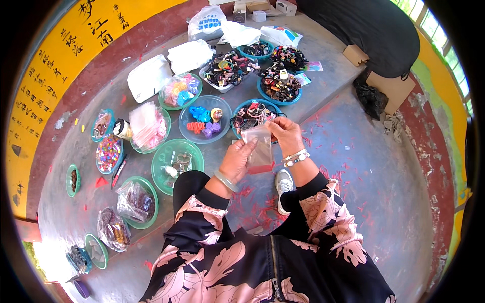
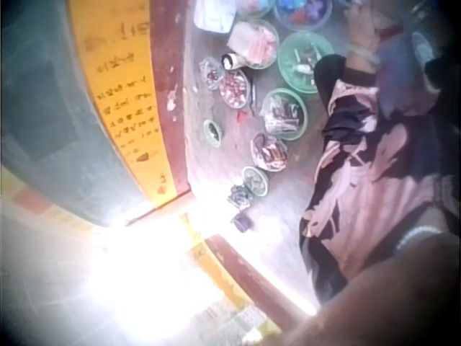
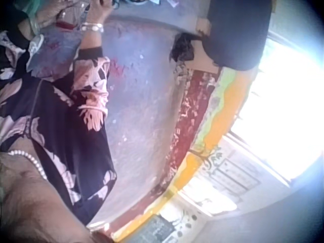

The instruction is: The person sits on the floor and sorts through various hair accessories, including hair clips and small toys. They pick up items from bowls, place them into small plastic bags, and seal the bags.

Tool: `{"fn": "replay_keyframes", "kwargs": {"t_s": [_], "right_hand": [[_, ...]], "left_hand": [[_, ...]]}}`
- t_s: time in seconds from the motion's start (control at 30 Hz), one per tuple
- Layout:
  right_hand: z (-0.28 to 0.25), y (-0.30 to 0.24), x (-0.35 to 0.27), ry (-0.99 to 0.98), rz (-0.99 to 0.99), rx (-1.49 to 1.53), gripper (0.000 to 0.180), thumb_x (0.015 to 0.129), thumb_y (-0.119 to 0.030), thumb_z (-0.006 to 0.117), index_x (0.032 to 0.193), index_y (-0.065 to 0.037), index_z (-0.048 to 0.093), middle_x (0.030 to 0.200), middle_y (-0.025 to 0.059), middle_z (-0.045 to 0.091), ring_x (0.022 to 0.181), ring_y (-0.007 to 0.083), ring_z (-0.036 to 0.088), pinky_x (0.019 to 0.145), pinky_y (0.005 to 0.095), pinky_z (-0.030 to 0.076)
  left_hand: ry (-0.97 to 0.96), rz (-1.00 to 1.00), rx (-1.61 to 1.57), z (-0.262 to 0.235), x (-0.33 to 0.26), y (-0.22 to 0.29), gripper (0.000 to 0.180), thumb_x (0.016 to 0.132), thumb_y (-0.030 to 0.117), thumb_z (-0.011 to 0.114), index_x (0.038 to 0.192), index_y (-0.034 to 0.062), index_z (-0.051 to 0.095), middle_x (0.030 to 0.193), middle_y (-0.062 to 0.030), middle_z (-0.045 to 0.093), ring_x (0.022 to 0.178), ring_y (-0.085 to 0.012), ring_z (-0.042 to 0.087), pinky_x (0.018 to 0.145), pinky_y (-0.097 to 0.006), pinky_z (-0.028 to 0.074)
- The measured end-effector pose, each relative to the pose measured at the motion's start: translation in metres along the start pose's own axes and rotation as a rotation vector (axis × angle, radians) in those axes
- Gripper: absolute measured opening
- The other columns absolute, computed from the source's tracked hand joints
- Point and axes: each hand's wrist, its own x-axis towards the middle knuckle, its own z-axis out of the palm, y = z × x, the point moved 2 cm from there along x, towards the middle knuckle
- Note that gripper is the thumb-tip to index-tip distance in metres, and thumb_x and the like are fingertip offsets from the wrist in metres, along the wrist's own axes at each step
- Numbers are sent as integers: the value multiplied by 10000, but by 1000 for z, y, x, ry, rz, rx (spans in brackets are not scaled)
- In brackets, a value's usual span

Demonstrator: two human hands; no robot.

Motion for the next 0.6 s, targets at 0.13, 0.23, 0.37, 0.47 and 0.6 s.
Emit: {"fn": "replay_keyframes", "kwargs": {"t_s": [0.13, 0.23, 0.37, 0.47, 0.6], "right_hand": [[0, 3, 1, -16, 27, -19, 183, 758, -178, 680, 742, -14, 600, 629, -24, 548, 547, 57, 490, 500, 208, 402], [1, 11, 4, -96, -183, -291, 206, 732, -189, 701, 735, -14, 592, 625, -19, 552, 566, 65, 498, 519, 226, 411], [7, 3, -5, -8, -284, -414, 186, 701, -166, 706, 719, -32, 577, 635, 22, 575, 558, 107, 518, 533, 257, 426], [10, -3, -10, 60, -384, -600, 180, 689, -159, 699, 694, -44, 560, 644, 59, 578, 550, 182, 537, 534, 298, 434], [14, -12, -17, 103, -553, -802, 173, 677, -157, 684, 671, -55, 545, 648, 84, 566, 599, 269, 552, 537, 362, 440]], "left_hand": [[33, 56, -16, 4, 1, 7, 192, 854, 136, 568, 997, 7, 571, 929, -56, 613, 789, -122, 590, 730, -272, 476], [48, 76, -34, 2, 3, 10, 195, 855, 142, 569, 992, 4, 576, 907, -55, 616, 767, -111, 589, 704, -259, 474], [30, 87, 21, 0, 4, 10, 194, 856, 143, 567, 987, 1, 581, 896, -57, 622, 775, -108, 589, 696, -256, 472], [12, 91, 39, -2, 4, 10, 191, 855, 142, 567, 979, -1, 587, 900, -55, 622, 778, -104, 587, 699, -253, 470], [21, 95, 31, -1, 4, 9, 190, 854, 139, 564, 978, -3, 590, 903, -54, 622, 777, -104, 587, 701, -252, 468]]}}
